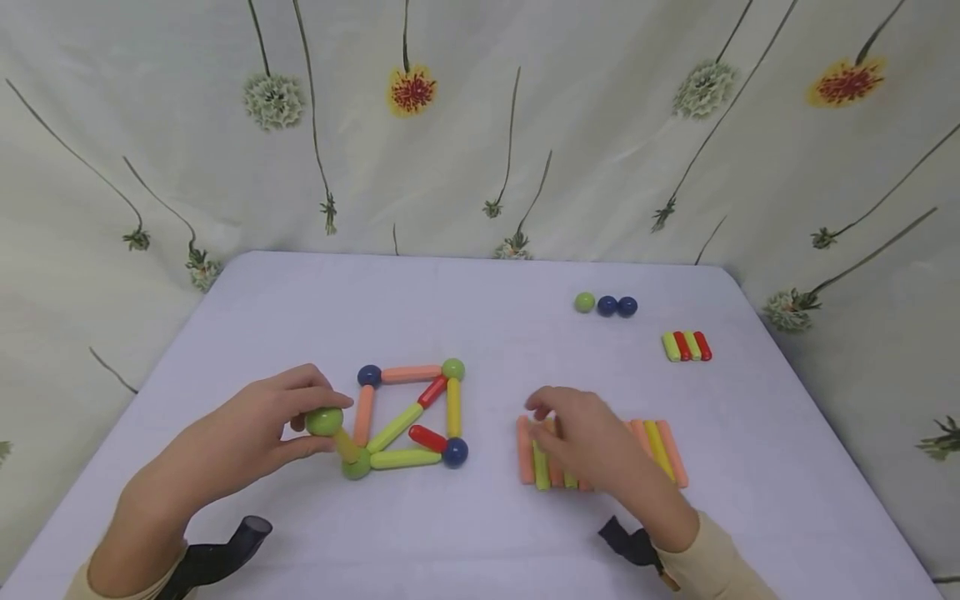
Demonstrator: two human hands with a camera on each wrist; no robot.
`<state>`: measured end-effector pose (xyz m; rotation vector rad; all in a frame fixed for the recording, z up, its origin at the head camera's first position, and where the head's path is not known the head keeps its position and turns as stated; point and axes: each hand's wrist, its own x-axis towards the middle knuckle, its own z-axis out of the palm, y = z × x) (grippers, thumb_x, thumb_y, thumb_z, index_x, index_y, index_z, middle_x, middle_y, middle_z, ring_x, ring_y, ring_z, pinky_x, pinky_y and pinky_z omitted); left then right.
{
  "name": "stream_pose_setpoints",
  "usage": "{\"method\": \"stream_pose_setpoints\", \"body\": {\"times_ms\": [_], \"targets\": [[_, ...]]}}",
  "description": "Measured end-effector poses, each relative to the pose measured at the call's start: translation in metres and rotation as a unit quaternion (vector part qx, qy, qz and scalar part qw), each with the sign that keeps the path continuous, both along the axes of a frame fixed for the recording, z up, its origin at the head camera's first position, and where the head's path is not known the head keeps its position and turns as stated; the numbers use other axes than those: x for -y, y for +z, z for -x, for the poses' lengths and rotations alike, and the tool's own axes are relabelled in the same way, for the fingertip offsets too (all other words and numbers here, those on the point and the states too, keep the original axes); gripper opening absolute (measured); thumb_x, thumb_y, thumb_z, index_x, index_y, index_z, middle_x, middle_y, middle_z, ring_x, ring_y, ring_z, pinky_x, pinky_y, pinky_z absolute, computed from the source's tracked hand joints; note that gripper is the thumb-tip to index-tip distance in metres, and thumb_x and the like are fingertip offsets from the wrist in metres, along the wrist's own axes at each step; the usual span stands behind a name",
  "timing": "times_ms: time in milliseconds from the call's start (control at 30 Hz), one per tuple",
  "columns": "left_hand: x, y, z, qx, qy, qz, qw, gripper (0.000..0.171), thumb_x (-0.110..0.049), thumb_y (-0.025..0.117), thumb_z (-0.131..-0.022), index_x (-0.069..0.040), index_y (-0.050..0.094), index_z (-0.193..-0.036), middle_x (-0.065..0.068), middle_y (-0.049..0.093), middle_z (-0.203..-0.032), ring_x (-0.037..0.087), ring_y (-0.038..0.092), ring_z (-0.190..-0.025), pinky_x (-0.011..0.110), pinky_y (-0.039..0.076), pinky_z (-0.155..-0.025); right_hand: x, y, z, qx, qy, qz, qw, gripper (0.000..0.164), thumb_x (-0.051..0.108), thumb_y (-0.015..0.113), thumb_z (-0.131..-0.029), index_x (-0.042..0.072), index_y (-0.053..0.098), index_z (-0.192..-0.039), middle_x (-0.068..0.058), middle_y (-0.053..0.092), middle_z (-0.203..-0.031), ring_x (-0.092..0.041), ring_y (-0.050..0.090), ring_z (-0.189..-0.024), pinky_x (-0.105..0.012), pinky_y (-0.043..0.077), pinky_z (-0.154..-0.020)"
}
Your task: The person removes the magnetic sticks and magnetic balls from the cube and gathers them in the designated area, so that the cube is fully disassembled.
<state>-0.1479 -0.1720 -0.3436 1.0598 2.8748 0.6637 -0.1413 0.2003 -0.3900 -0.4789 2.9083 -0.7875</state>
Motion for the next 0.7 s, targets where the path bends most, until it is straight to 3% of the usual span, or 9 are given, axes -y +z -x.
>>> {"method": "stream_pose_setpoints", "body": {"times_ms": [133,233,367,533,700], "targets": [[0.002,0.0,-0.001,-0.001,0.001,-0.001,1.0,0.042,-0.016,0.084,-0.076,-0.012,0.07,-0.116,-0.01,0.052,-0.096,0.003,0.05,-0.077,0.018,0.048,-0.063,0.049,-0.003,-0.002,0.02,0.085,0.023,0.996,0.032,0.019,0.07,-0.09,0.016,0.064,-0.12,0.009,0.063,-0.099,-0.006,0.052,-0.064,-0.024,0.047,-0.056],[0.001,0.0,-0.002,0.003,0.002,-0.001,1.0,0.042,-0.015,0.084,-0.076,-0.013,0.071,-0.115,-0.01,0.052,-0.096,0.005,0.052,-0.076,0.018,0.048,-0.063,0.078,-0.012,-0.003,0.019,0.111,0.023,0.993,0.045,0.021,0.071,-0.089,0.011,0.057,-0.131,0.002,0.061,-0.11,-0.006,0.051,-0.066,-0.022,0.047,-0.059],[0.001,-0.001,-0.003,0.004,-0.001,-0.007,1.0,0.041,-0.015,0.085,-0.075,-0.014,0.071,-0.114,-0.01,0.051,-0.095,0.005,0.052,-0.076,0.018,0.048,-0.063,0.102,-0.026,-0.005,0.024,0.088,0.015,0.996,0.055,0.026,0.072,-0.089,0.009,0.052,-0.137,-0.001,0.055,-0.112,-0.007,0.052,-0.075,-0.02,0.047,-0.065],[0.002,-0.001,-0.003,-0.004,-0.011,-0.019,0.9998,0.041,-0.014,0.084,-0.076,-0.014,0.071,-0.114,-0.011,0.051,-0.095,0.002,0.05,-0.076,0.018,0.048,-0.063,0.115,-0.037,-0.006,0.019,0.045,0.022,0.999,0.034,0.021,0.072,-0.089,0.012,0.058,-0.12,0.003,0.052,-0.098,-0.01,0.052,-0.077,-0.019,0.047,-0.064],[0.004,-0.001,-0.004,-0.006,-0.012,-0.025,0.9996,0.042,-0.014,0.084,-0.076,-0.013,0.07,-0.115,-0.011,0.051,-0.094,0.002,0.05,-0.076,0.018,0.047,-0.062,0.119,-0.04,-0.008,0.005,0.038,0.053,0.998,0.018,0.014,0.07,-0.09,0.016,0.058,-0.102,0.007,0.051,-0.086,-0.009,0.051,-0.073,-0.02,0.046,-0.061]]}}
